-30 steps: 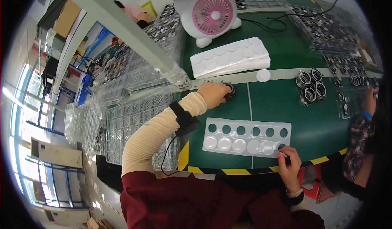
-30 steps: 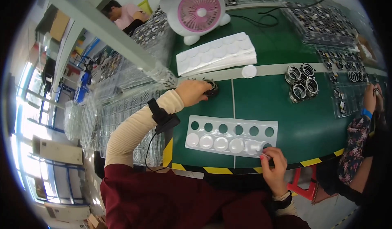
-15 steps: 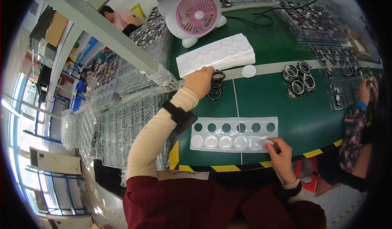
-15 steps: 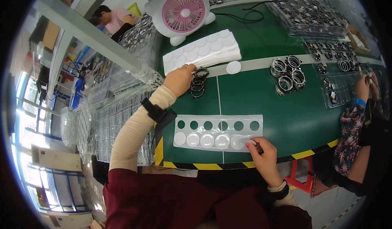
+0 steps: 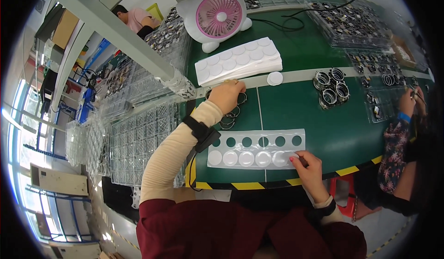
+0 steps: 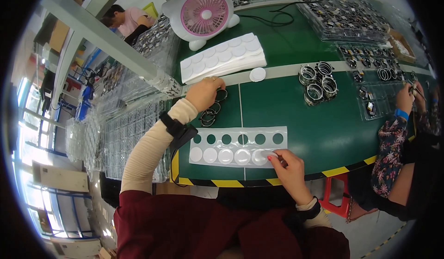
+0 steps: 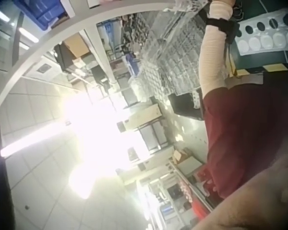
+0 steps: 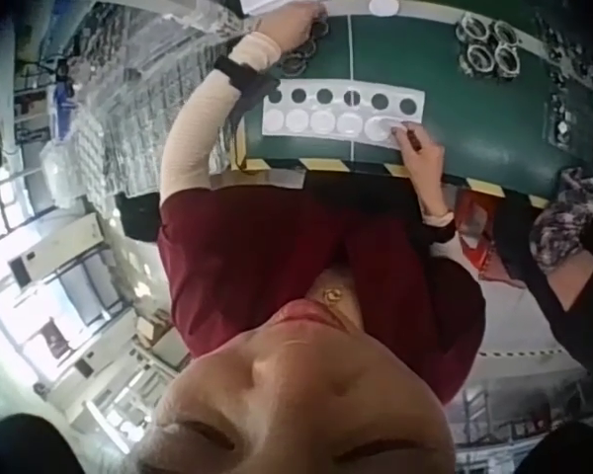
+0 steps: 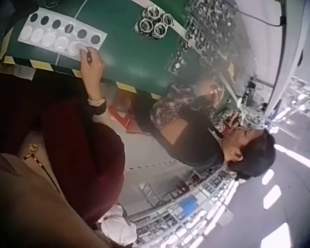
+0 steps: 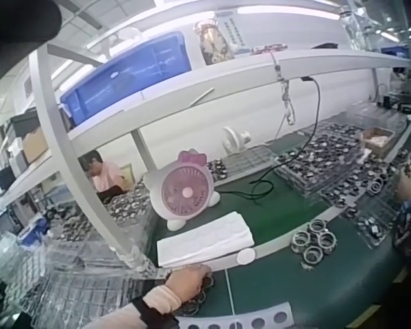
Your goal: The person picks up a metal ring and a white circular sticker, presses the sticker onto the ring by hand, and places the assembled unit on the table. They then reach into a plastic tray to retrieve another metal ring and repeat the process.
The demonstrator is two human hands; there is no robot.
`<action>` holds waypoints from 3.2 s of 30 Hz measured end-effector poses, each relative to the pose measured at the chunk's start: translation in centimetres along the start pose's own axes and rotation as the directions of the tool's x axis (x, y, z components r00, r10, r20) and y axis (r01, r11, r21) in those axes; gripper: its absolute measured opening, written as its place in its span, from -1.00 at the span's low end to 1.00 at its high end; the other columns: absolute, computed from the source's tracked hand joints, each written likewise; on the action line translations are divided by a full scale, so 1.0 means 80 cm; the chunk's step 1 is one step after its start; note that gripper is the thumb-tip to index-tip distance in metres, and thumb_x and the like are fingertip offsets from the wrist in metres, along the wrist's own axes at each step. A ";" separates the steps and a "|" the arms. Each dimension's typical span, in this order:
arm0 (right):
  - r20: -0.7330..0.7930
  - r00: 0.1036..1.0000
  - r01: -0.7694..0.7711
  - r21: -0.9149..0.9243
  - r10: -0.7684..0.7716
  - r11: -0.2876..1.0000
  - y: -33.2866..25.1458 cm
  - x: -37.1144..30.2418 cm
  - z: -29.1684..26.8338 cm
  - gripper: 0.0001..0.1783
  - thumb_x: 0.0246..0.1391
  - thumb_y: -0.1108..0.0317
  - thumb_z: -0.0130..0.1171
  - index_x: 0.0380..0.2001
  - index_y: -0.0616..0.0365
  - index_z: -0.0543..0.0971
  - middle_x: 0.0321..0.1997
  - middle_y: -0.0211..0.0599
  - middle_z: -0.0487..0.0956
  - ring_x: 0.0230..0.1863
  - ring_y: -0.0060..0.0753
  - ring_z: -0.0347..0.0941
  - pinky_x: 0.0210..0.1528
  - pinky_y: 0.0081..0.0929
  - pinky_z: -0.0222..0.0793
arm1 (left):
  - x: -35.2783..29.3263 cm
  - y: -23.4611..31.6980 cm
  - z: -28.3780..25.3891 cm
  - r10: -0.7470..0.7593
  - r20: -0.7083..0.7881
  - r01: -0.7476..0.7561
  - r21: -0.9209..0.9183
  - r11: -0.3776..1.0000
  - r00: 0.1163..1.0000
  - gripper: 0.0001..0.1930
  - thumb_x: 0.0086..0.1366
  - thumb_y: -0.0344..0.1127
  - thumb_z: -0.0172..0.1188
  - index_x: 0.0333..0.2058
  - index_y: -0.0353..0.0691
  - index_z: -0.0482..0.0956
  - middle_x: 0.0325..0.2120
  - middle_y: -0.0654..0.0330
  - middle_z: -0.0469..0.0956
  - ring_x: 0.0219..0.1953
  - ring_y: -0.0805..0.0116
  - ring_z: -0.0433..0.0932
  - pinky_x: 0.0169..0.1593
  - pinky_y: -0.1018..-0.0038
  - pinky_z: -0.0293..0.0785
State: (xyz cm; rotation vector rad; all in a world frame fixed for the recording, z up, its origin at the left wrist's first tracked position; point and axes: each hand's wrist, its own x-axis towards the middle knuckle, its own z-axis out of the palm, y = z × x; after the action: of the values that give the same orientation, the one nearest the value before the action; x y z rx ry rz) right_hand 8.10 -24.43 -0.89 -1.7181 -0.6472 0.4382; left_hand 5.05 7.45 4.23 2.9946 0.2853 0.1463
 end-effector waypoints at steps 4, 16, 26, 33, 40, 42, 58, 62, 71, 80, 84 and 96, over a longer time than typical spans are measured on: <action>0.009 0.988 0.154 -0.086 -0.154 0.984 -0.009 0.015 0.006 -0.90 -0.12 0.51 0.20 -0.50 0.28 0.48 -0.52 -0.45 0.41 -0.61 -0.72 0.24 -0.58 -0.76 0.12 | 0.005 0.016 0.010 0.015 -0.188 0.027 0.220 0.975 0.982 -0.91 0.03 -0.43 0.05 -0.54 -0.16 0.54 -0.51 0.13 0.55 -0.42 0.13 0.54 -0.36 0.35 0.46; 0.081 0.987 0.148 -0.103 -0.140 0.984 -0.021 0.011 -0.002 -0.90 -0.13 0.53 0.19 -0.51 0.29 0.46 -0.47 -0.42 0.40 -0.55 -0.71 0.27 -0.57 -0.76 0.14 | -0.027 -0.003 -0.006 -0.175 -0.213 0.245 0.368 0.897 0.961 -0.87 0.02 -0.32 0.11 -0.62 -0.22 0.51 -0.54 0.03 0.53 -0.46 0.14 0.55 -0.44 0.35 0.47; 0.044 0.987 0.131 0.350 -0.156 0.927 -0.070 0.160 0.047 -0.90 0.06 0.41 0.08 -0.39 0.22 0.46 -0.43 -0.46 0.44 -0.50 -0.73 0.26 -0.46 -0.78 0.18 | -0.044 0.078 -0.001 -0.446 0.222 0.339 -0.919 0.202 0.867 -0.88 0.19 -0.42 -0.04 -0.33 -0.35 0.35 -0.24 -0.04 0.48 -0.29 0.09 0.55 -0.24 0.42 0.52; 0.002 0.993 -0.094 0.628 0.119 0.772 -0.028 0.168 0.072 -0.86 0.08 0.34 0.07 -0.39 0.20 0.47 -0.45 -0.47 0.46 -0.45 -0.72 0.29 -0.39 -0.73 0.21 | -0.056 0.079 0.042 0.029 0.265 0.214 -0.705 -0.676 0.964 -0.71 0.33 -0.35 -0.18 -0.04 -0.40 0.21 -0.06 -0.14 0.35 0.01 -0.01 0.38 0.07 0.35 0.38; 0.247 0.950 -0.303 0.595 0.190 0.745 -0.036 0.149 0.080 -0.88 0.02 0.39 0.13 -0.49 0.21 0.47 -0.43 -0.39 0.50 -0.40 -0.68 0.36 -0.32 -0.71 0.25 | -0.054 0.084 0.052 -0.011 0.304 0.137 -0.461 -0.877 0.953 -0.63 0.36 -0.18 -0.22 -0.03 -0.36 0.26 -0.08 -0.01 0.38 0.00 0.12 0.39 0.10 0.31 0.36; 0.236 0.953 -0.296 0.581 0.191 0.758 -0.040 0.143 0.086 -0.90 0.00 0.42 0.14 -0.46 0.22 0.45 -0.43 -0.38 0.50 -0.39 -0.67 0.38 -0.33 -0.71 0.27 | -0.056 0.087 0.054 -0.052 0.351 0.127 -0.467 -0.875 0.935 -0.64 0.35 -0.17 -0.19 -0.06 -0.36 0.29 -0.10 0.01 0.40 -0.03 0.15 0.41 0.08 0.30 0.37; 0.135 0.985 -0.149 0.387 0.104 0.910 -0.039 0.143 0.098 -0.72 -0.05 0.58 0.12 -0.26 0.16 0.31 -0.39 -0.32 0.53 -0.38 -0.63 0.43 -0.45 -0.73 0.35 | -0.054 0.091 0.058 -0.126 0.454 0.148 -0.521 -0.841 0.882 -0.66 0.26 -0.11 -0.06 -0.20 -0.30 0.39 -0.25 0.09 0.48 -0.17 0.29 0.49 -0.03 0.35 0.45; 0.142 0.984 -0.157 0.380 0.110 0.912 -0.036 0.143 0.098 -0.74 -0.05 0.57 0.13 -0.28 0.16 0.32 -0.39 -0.33 0.52 -0.38 -0.66 0.42 -0.45 -0.74 0.35 | -0.053 0.090 0.061 -0.124 0.458 0.150 -0.517 -0.843 0.880 -0.66 0.26 -0.10 -0.07 -0.21 -0.29 0.39 -0.26 0.11 0.48 -0.19 0.31 0.49 -0.05 0.36 0.46; 0.133 0.986 -0.138 0.301 0.101 0.944 -0.041 0.146 0.105 -0.76 -0.06 0.52 0.16 -0.30 0.22 0.36 -0.47 -0.37 0.50 -0.47 -0.72 0.38 -0.50 -0.77 0.28 | -0.054 0.087 0.065 -0.104 0.454 0.163 -0.511 -0.844 0.885 -0.68 0.28 -0.11 -0.09 -0.20 -0.25 0.41 -0.27 0.18 0.49 -0.23 0.37 0.50 -0.08 0.37 0.47; 0.234 0.965 -0.162 0.160 0.122 0.974 -0.036 0.157 0.108 -0.70 -0.05 0.34 0.20 -0.29 0.27 0.41 -0.51 -0.39 0.47 -0.50 -0.67 0.37 -0.49 -0.70 0.31 | -0.055 0.086 0.063 -0.028 0.450 0.184 -0.420 -0.889 0.893 -0.70 0.29 -0.10 -0.08 -0.20 -0.22 0.40 -0.27 0.19 0.48 -0.20 0.36 0.49 -0.05 0.37 0.44; 0.328 0.939 -0.146 0.121 0.100 0.982 -0.042 0.157 0.104 -0.70 -0.04 0.33 0.16 -0.26 0.28 0.41 -0.45 -0.38 0.46 -0.43 -0.65 0.37 -0.41 -0.68 0.32 | -0.055 0.088 0.060 -0.072 0.462 0.158 -0.440 -0.884 0.884 -0.69 0.28 -0.10 -0.05 -0.19 -0.23 0.41 -0.27 0.19 0.47 -0.21 0.36 0.49 -0.08 0.39 0.46; 0.443 0.890 -0.266 0.309 0.110 0.913 -0.037 0.153 0.080 -0.70 -0.08 0.42 0.13 -0.23 0.30 0.41 -0.34 -0.32 0.46 -0.31 -0.58 0.37 -0.28 -0.65 0.33 | -0.055 0.080 0.059 -0.061 0.413 0.181 -0.522 -0.833 0.909 -0.65 0.30 -0.10 -0.09 -0.12 -0.26 0.39 -0.21 0.12 0.47 -0.15 0.32 0.48 -0.07 0.39 0.46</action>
State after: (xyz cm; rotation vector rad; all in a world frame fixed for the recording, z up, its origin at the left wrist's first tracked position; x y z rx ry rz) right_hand 13.19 -11.37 1.02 -1.3416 -0.6509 1.0248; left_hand 2.43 -0.18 0.09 0.4169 0.3842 0.1145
